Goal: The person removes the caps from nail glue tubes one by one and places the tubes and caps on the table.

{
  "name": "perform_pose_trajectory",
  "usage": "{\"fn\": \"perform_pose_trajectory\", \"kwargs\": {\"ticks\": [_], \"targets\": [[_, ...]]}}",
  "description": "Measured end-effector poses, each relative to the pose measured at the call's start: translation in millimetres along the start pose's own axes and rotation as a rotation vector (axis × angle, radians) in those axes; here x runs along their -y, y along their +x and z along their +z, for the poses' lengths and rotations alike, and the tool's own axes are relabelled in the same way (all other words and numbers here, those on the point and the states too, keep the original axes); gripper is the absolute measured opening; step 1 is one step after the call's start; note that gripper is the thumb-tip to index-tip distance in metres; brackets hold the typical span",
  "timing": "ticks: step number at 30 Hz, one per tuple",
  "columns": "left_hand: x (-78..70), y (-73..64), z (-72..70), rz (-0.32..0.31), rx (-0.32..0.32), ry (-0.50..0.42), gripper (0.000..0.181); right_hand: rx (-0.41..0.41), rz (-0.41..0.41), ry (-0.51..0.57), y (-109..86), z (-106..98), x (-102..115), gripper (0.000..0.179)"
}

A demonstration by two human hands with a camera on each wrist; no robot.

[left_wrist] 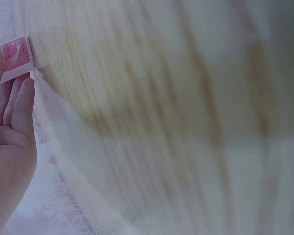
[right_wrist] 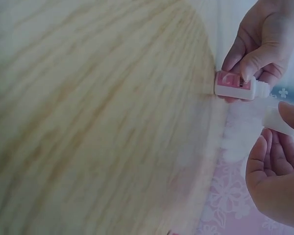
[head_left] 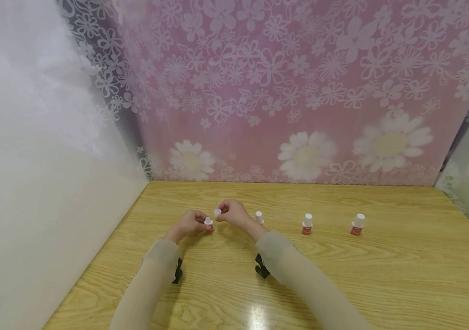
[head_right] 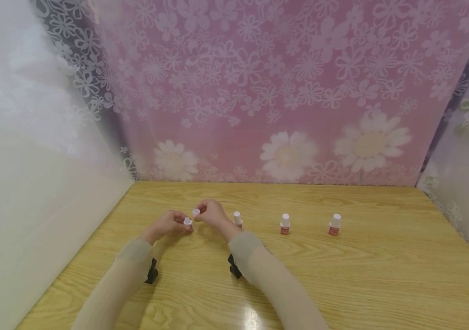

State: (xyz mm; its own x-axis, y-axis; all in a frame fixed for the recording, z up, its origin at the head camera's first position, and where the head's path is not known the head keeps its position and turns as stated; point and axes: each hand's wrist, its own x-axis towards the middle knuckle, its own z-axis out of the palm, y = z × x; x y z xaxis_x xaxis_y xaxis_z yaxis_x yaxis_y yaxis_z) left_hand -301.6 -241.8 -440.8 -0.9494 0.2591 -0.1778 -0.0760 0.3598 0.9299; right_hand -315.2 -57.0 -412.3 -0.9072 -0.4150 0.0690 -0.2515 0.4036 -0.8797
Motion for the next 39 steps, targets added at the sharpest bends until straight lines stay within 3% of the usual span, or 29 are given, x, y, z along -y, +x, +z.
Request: {"fn": "perform_pose_trajectory", "kwargs": {"ticks": [13, 25, 29, 39], "targets": [[0.7, 2.3, -1.4, 0.027, 0.026, 0.005, 0.020, 0.055, -0.021, -0.184, 5.6, 2, -13, 0.019], [-0.7, 0.2, -2.5, 0.065, 0.073, -0.006, 0.022, 0.103, -0.042, -0.201, 6.8, 6, -13, 0.013], [-10.2, -5.5, -0.8, 0.061, 0.089, -0.011, 0.023, 0.107, -0.040, -0.187, 5.7, 8, -13, 0.014], [3.5, 4.4, -3.2, 0.055, 0.067, -0.003, 0.023, 0.102, -0.072, -0.247, 3.7, 11, -13, 0.016]]}}
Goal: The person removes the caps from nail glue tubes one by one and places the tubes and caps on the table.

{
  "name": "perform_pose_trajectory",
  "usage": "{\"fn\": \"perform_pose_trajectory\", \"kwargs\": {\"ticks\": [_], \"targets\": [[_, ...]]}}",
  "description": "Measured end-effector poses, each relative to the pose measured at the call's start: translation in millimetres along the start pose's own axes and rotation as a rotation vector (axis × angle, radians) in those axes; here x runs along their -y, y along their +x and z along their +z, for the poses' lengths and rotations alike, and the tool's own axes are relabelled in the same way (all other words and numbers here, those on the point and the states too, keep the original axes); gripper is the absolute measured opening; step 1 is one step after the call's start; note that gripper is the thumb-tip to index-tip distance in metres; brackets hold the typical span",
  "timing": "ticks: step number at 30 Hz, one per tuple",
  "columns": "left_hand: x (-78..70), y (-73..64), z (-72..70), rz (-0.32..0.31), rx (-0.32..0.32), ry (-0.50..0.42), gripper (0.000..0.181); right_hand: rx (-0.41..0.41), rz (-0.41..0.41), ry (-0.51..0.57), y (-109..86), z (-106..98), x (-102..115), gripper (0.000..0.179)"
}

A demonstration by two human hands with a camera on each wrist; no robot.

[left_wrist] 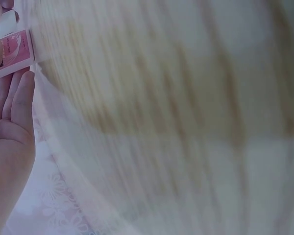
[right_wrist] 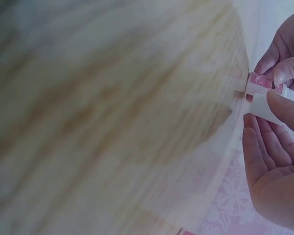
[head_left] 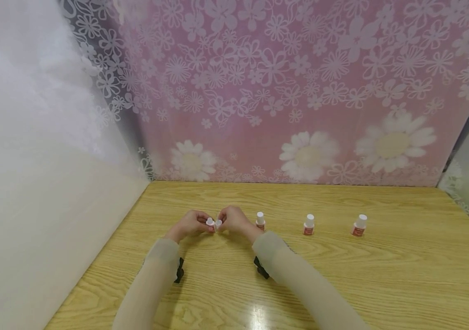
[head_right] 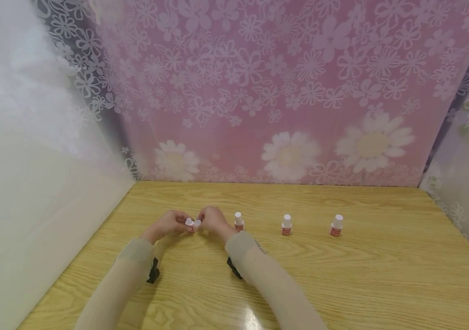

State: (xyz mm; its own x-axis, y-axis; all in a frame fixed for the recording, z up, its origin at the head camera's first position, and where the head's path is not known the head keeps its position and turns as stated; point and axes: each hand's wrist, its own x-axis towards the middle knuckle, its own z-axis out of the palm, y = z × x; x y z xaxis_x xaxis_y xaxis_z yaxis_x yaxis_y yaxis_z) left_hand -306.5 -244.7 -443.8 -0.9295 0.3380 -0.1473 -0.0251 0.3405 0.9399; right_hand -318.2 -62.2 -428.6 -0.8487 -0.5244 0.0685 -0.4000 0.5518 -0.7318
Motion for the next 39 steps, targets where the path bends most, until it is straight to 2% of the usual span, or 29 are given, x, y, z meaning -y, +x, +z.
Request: {"fn": "perform_pose_trajectory", "kwargs": {"ticks": [24, 30, 39], "targets": [[-1.6, -0.2, 1.5, -0.008, -0.020, 0.042, 0.024, 0.060, 0.037, -0.028, 3.6, 3.1, -2.7, 0.017], [-0.6, 1.6, 1.0, -0.028, -0.033, 0.037, 0.024, 0.055, 0.056, -0.070, 5.2, 2.9, -5.9, 0.017], [0.3, 1.5, 1.3, -0.011, -0.022, 0.045, 0.023, 0.051, 0.052, -0.053, 4.5, 3.3, -6.0, 0.016]]}}
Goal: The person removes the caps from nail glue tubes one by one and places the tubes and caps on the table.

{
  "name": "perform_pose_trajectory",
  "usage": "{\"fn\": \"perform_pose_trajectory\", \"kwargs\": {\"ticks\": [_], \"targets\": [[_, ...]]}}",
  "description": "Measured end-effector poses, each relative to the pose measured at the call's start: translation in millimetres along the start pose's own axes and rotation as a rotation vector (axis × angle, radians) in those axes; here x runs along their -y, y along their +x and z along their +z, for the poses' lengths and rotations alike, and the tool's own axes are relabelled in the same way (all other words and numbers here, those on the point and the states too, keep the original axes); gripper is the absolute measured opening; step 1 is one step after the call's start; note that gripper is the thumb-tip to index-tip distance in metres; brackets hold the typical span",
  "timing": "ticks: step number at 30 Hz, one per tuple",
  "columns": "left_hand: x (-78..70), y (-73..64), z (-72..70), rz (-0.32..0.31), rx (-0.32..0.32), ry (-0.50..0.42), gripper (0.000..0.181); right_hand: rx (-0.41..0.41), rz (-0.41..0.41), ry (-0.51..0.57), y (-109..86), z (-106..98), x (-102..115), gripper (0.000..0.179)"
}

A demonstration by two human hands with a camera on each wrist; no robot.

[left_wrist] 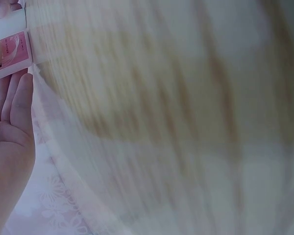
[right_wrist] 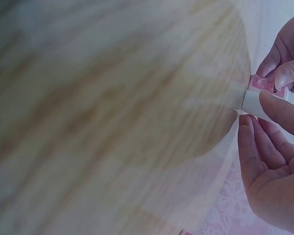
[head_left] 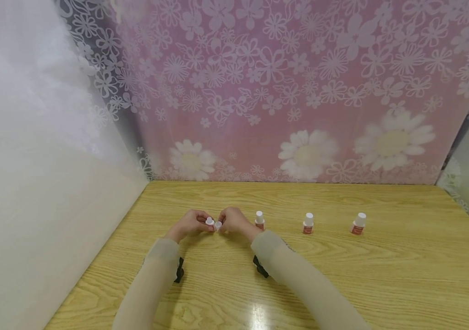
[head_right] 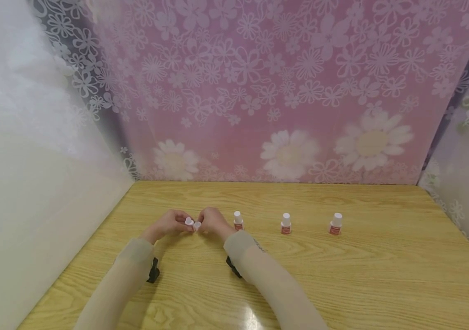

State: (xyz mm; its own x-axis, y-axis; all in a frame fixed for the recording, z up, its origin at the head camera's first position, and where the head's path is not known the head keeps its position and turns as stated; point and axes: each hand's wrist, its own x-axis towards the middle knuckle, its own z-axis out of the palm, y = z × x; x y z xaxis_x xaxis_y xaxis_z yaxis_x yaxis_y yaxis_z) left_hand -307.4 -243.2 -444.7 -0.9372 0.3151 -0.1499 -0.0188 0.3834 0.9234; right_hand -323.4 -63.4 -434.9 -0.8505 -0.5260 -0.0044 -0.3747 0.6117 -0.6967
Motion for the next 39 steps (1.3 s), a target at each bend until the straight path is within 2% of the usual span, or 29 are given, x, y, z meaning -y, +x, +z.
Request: {"fn": "perform_pose_trajectory", "kwargs": {"ticks": [5, 9, 12, 19, 24, 27, 34, 39], "targets": [[-1.4, -1.1, -0.2, 0.007, 0.003, -0.002, 0.024, 0.008, -0.004, -0.008, -0.8, -1, 1, 0.016], [-2.0, -1.7, -1.1, 0.009, -0.001, 0.013, 0.027, 0.027, 0.014, 0.031, -3.7, -5, 0, 0.020], [-4.3, -4.0, -3.7, 0.026, -0.033, 0.020, 0.032, 0.028, 0.029, 0.070, -8.0, -10, 1, 0.027], [-25.0, -14.7, -6.5, 0.094, -0.109, -0.034, 0.037, -0.015, -0.044, 0.083, -23.3, -28, 11, 0.032], [-33.7, -16.9, 0.3, 0.072, -0.206, -0.010, 0.036, -0.037, -0.065, 0.097, -30.5, -40, 14, 0.033], [-42.1, -20.6, 8.5, 0.071, -0.236, -0.006, 0.035, -0.035, -0.044, 0.126, -37.6, -47, 15, 0.031], [-59.0, -19.4, 24.2, 0.140, -0.196, -0.058, 0.039, -0.065, -0.056, 0.105, -51.0, -62, 18, 0.026], [-65.0, -13.8, 35.8, 0.161, -0.204, -0.090, 0.038, -0.079, -0.064, 0.072, -60.6, -70, 18, 0.025]]}}
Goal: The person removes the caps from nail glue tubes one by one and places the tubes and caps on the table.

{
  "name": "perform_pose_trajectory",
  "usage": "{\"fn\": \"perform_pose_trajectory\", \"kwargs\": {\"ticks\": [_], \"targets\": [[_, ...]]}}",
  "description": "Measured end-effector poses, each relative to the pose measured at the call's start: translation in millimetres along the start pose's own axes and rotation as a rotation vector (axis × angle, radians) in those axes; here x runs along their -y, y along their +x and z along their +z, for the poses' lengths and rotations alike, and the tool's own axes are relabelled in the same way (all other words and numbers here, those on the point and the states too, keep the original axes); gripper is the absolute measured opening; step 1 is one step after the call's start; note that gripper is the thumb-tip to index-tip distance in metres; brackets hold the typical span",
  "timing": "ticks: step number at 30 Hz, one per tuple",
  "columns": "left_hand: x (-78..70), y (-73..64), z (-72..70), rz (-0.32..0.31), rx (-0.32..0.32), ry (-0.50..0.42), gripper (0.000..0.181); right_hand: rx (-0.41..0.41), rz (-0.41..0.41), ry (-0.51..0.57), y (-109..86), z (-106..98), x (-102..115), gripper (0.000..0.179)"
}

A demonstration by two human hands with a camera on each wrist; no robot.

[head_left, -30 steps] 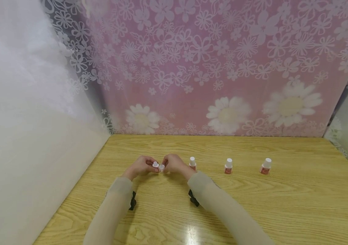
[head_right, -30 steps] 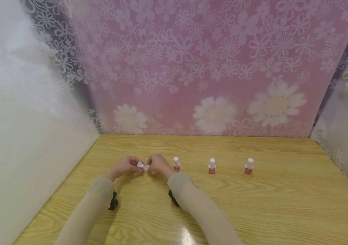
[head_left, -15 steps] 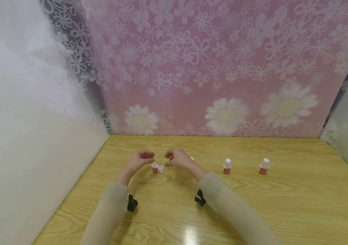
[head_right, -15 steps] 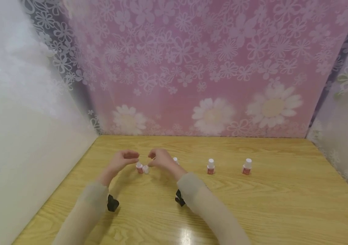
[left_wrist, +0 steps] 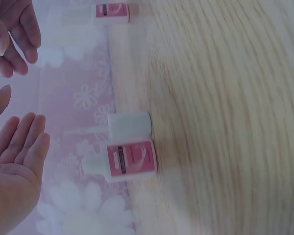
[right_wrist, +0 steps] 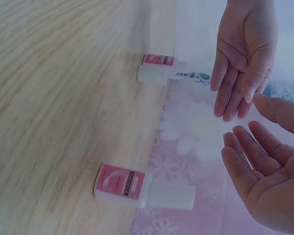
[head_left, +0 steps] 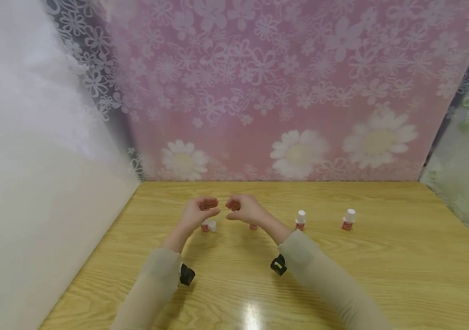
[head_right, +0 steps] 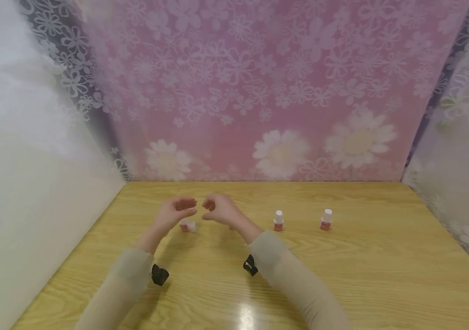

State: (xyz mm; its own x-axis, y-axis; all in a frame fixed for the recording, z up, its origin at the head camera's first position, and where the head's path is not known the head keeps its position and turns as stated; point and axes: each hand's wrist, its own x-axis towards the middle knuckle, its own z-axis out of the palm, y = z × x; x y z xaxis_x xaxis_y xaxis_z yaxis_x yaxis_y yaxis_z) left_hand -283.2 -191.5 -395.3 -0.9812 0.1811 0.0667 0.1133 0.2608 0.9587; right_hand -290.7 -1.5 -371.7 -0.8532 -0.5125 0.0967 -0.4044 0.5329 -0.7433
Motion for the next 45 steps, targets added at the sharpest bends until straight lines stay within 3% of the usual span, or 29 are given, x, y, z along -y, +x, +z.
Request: {"fn": "perform_pose_trajectory", "kwargs": {"ticks": [6, 16, 25, 34, 37, 40, 45], "targets": [[-2.4, 3.9, 19.2, 0.047, 0.018, 0.019, 0.038, -0.021, -0.006, -0.015, -11.9, -15, -4, 0.025], [-5.6, 11.6, 48.1, 0.053, 0.039, 0.077, 0.038, -0.059, 0.020, -0.040, -24.9, -31, -23, 0.027], [-24.5, 0.1, 65.0, 0.074, 0.129, 0.094, 0.036, -0.078, 0.049, -0.035, -35.2, -38, -33, 0.024], [1.1, 23.4, 79.0, 0.039, 0.098, 0.096, 0.040, -0.097, 0.050, -0.041, -34.4, -38, -44, 0.026], [-0.1, 23.5, 82.6, 0.025, 0.100, 0.125, 0.040, -0.116, 0.046, -0.040, -31.5, -34, -50, 0.027], [-13.7, 14.8, 85.7, -0.006, 0.124, 0.136, 0.036, -0.135, 0.055, -0.026, -28.5, -29, -55, 0.027], [-0.2, 21.6, 92.9, -0.031, 0.125, 0.142, 0.030, -0.152, 0.077, -0.014, -22.8, -21, -60, 0.028]]}}
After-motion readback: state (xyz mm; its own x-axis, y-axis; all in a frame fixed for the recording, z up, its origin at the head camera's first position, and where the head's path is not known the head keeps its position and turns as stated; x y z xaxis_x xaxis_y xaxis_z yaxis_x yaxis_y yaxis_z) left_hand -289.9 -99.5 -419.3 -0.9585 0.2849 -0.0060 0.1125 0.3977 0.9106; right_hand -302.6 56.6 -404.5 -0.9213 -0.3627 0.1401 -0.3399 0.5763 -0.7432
